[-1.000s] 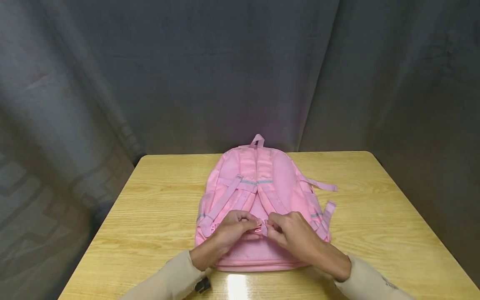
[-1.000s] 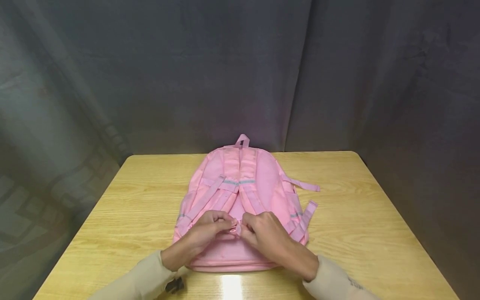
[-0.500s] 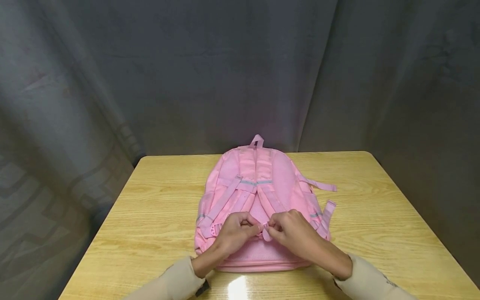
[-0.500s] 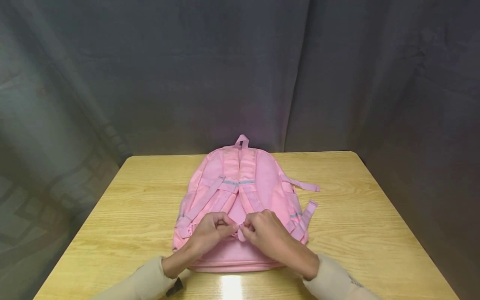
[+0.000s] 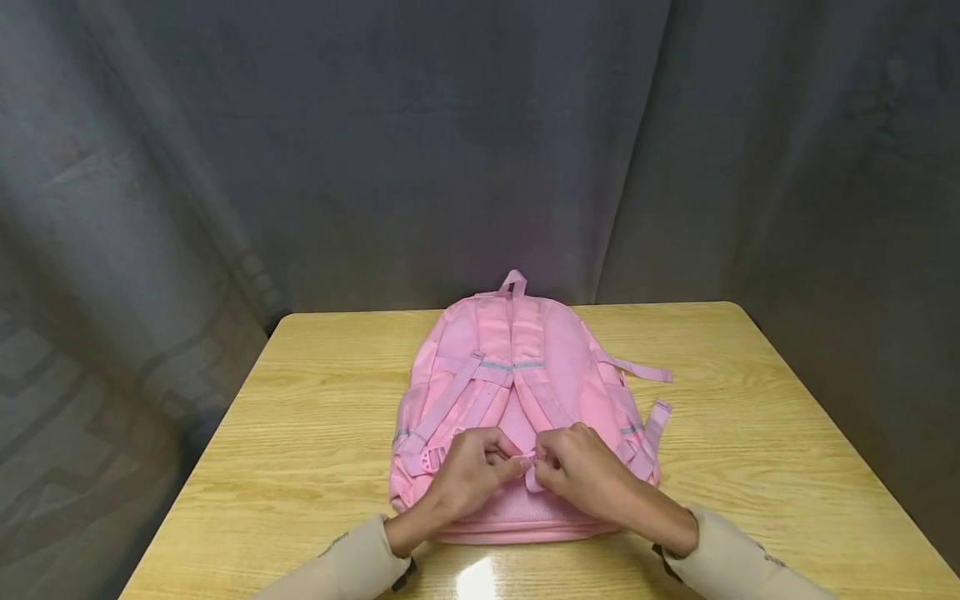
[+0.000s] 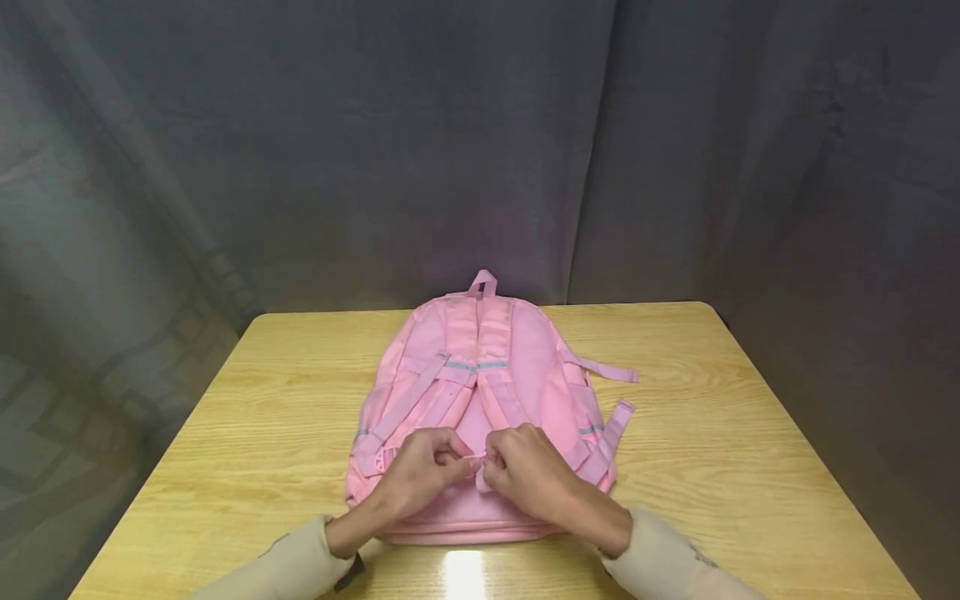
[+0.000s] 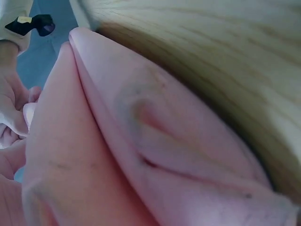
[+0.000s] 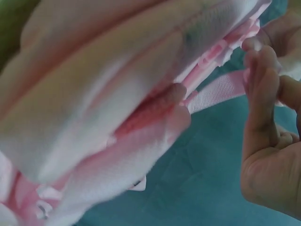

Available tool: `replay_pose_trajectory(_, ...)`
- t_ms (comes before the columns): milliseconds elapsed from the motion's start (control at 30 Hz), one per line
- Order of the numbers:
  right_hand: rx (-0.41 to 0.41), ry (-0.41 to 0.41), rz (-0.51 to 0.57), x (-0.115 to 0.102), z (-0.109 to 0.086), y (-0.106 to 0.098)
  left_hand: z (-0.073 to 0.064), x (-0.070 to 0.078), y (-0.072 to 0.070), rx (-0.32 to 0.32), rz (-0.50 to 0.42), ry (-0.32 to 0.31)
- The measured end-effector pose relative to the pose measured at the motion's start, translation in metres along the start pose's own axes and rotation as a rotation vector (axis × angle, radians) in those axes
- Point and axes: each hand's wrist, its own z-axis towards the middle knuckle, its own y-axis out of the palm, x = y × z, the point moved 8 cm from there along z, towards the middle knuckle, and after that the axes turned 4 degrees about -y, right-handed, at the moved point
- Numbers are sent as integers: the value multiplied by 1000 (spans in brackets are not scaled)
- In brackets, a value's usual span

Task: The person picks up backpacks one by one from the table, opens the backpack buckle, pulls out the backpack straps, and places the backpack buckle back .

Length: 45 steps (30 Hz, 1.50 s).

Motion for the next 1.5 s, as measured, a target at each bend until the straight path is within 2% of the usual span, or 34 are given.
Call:
replay_pose_trajectory(200,61,-28,12,0,-1,-2,2,-6,-1,-14,-89,-98)
replay_pose_trajectory(533,88,-113,-18,-7,0,-2,6,-25,4,-52,-340,-264)
replay_pose_trajectory(633,106,-169,-45,-12,0,-2,6,-28,6,-65,-425,-289)
replay_pose_trajectory(833,155,-239,-96,-16,-2,-2,5,-28,7,-86,-511,-306)
replay_pose_trajectory(933,176,-229,-104,-15,-2,-4,6,-27,5,-72,-490,-297)
replay_pose_trajectory(1033,182,-168,-107,-11,-2,-6,6,-25,2,-50,-447,-270)
replay_pose_trajectory(1300,77,35,-82,-2,2,-8,5,-15,-1,-9,-271,-161)
replay_pose_trajectory(1500,28,95,-55,1,3,-6,3,-8,-1,4,-169,-82)
